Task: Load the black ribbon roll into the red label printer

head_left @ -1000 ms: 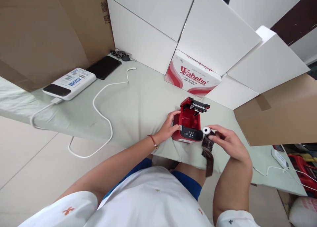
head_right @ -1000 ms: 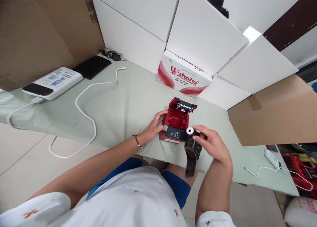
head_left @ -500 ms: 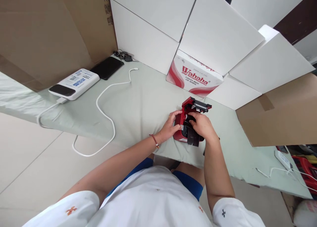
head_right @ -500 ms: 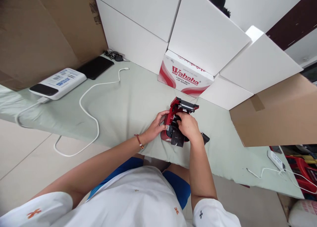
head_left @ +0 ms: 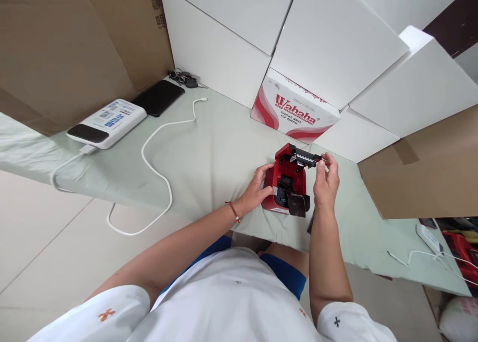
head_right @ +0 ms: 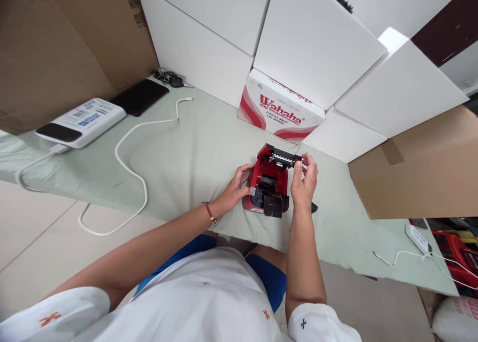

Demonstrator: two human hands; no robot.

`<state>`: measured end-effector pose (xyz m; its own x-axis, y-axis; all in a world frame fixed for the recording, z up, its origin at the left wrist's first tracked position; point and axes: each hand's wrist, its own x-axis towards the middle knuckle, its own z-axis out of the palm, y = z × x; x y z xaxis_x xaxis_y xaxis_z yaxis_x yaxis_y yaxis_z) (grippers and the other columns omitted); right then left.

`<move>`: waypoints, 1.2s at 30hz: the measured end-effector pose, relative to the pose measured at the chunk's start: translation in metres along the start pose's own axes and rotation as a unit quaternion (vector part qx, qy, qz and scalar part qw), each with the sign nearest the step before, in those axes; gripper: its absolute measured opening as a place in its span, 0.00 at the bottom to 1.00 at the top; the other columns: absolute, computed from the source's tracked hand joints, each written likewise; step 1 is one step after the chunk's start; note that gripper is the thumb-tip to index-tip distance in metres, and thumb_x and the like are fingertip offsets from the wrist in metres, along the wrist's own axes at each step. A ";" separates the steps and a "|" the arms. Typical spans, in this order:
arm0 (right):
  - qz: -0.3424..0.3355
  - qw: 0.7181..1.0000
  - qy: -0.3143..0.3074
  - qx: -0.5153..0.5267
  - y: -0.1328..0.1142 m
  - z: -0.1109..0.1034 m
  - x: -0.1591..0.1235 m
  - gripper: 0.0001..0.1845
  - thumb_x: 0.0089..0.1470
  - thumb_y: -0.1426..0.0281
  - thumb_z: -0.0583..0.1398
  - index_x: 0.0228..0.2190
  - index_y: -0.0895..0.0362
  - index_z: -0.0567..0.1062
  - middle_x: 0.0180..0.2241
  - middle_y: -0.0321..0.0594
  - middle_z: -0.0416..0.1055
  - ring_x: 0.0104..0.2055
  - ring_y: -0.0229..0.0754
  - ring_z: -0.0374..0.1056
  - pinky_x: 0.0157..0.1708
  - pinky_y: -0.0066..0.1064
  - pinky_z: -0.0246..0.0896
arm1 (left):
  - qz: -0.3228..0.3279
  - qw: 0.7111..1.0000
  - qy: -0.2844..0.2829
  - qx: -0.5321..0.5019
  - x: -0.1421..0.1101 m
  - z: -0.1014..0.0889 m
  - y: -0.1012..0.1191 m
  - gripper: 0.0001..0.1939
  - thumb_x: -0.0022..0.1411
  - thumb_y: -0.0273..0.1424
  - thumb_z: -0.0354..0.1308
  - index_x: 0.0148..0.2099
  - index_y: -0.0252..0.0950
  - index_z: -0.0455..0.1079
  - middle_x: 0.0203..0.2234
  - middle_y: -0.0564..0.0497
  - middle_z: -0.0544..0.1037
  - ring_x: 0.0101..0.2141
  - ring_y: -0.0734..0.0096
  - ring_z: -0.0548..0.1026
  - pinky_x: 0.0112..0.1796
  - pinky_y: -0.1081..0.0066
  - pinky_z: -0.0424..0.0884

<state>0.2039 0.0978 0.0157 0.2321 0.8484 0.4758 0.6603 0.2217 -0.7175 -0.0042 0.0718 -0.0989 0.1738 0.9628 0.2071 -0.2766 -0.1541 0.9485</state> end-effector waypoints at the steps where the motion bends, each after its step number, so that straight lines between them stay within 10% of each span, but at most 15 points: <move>1: 0.003 1.000 -0.012 0.020 0.003 0.002 0.000 0.36 0.70 0.45 0.56 0.65 0.56 0.73 0.64 0.55 0.75 0.64 0.52 0.73 0.63 0.46 0.70 | 0.002 1.000 0.002 0.003 0.000 0.000 0.000 0.42 0.59 0.31 0.64 0.74 0.44 0.58 0.74 0.40 0.61 0.76 0.45 0.59 0.76 0.41 0.53; 9: -0.019 0.995 -0.002 0.096 0.015 -0.012 -0.046 0.26 0.75 0.51 0.53 0.47 0.54 0.85 0.52 0.49 0.84 0.63 0.52 0.76 0.69 0.53 0.66 | 0.096 0.990 0.023 0.106 -0.010 -0.006 0.016 0.42 0.66 0.35 0.65 0.79 0.49 0.56 0.80 0.43 0.53 0.80 0.43 0.48 0.77 0.38 0.47; 14: -0.020 0.996 -0.061 0.067 0.026 -0.021 -0.084 0.22 0.74 0.54 0.57 0.46 0.52 0.87 0.55 0.48 0.85 0.63 0.54 0.77 0.68 0.56 0.68 | 0.189 0.970 -0.024 0.151 -0.012 -0.007 0.026 0.24 0.79 0.47 0.50 0.66 0.47 0.76 0.72 0.45 0.72 0.78 0.46 0.59 0.77 0.38 0.49; 25: -0.011 0.997 -0.054 0.048 0.028 -0.021 -0.084 0.22 0.75 0.55 0.57 0.46 0.51 0.88 0.53 0.46 0.86 0.66 0.53 0.73 0.69 0.58 0.65 | 0.195 0.968 0.014 0.157 -0.005 -0.002 0.022 0.25 0.82 0.49 0.46 0.52 0.45 0.82 0.61 0.44 0.82 0.69 0.49 0.71 0.73 0.39 0.59; 36: -0.112 0.993 -0.048 -0.008 0.007 -0.029 -0.111 0.19 0.74 0.60 0.55 0.48 0.45 0.87 0.50 0.43 0.87 0.63 0.58 0.75 0.66 0.63 0.67 | 0.094 0.991 -0.019 0.091 -0.002 -0.007 0.019 0.21 0.69 0.38 0.63 0.62 0.48 0.77 0.78 0.49 0.60 0.80 0.45 0.48 0.78 0.40 0.47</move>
<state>0.2033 -0.0093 -0.0271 0.0092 0.8209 0.5711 0.6993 0.4029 -0.5905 -0.0168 0.0681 -0.0831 0.1729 0.9048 0.3892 -0.1321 -0.3703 0.9195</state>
